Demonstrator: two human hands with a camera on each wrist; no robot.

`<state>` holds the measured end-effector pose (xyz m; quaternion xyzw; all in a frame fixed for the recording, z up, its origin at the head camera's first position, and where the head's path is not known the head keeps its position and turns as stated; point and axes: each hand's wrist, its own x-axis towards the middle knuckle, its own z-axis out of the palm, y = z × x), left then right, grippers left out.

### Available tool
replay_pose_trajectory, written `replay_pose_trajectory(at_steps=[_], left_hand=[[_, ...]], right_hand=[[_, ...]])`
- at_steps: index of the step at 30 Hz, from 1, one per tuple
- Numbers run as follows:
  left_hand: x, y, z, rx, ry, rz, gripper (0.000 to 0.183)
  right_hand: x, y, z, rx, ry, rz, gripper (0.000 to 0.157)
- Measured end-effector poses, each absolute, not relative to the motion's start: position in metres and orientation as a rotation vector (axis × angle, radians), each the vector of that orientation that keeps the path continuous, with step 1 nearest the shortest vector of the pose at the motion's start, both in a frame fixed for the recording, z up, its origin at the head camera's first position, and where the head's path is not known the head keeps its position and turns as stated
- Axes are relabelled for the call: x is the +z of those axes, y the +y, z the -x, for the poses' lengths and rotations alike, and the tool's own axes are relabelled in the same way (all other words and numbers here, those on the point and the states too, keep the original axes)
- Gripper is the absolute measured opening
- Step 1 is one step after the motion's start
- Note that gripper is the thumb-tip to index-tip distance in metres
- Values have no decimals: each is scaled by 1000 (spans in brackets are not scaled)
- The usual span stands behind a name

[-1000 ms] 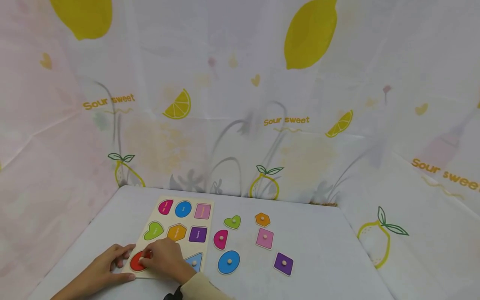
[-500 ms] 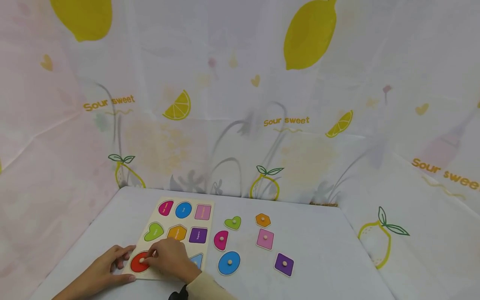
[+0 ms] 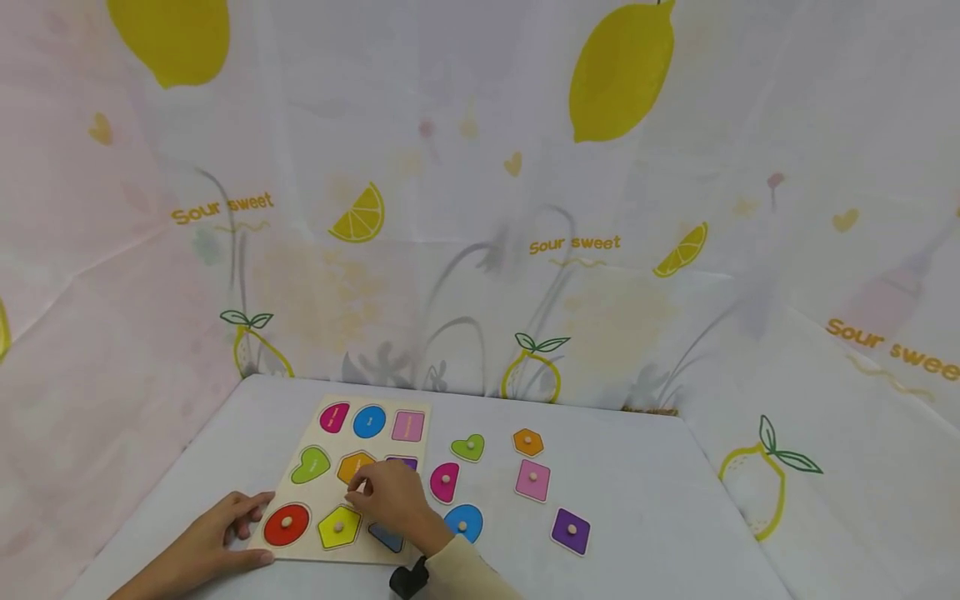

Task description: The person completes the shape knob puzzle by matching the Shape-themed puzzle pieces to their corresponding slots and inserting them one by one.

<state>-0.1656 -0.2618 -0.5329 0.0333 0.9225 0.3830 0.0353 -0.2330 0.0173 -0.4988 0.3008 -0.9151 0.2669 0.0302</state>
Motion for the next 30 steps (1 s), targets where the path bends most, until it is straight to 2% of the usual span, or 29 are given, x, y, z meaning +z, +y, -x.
replay_pose_trajectory(at_steps=[8,21,30], left_hand=[[-533,-260,167,1155,2846,-70,94],[-535,-260,169,1158,2842,-75,94],[-537,-261,168,1179,2830,-44,97]], right_hand=[[-500,58,242,937,-2687,-944,5],[-504,137,233,986,-2775,-721,9],[-504,193,217,1035,-2829,-539,6]])
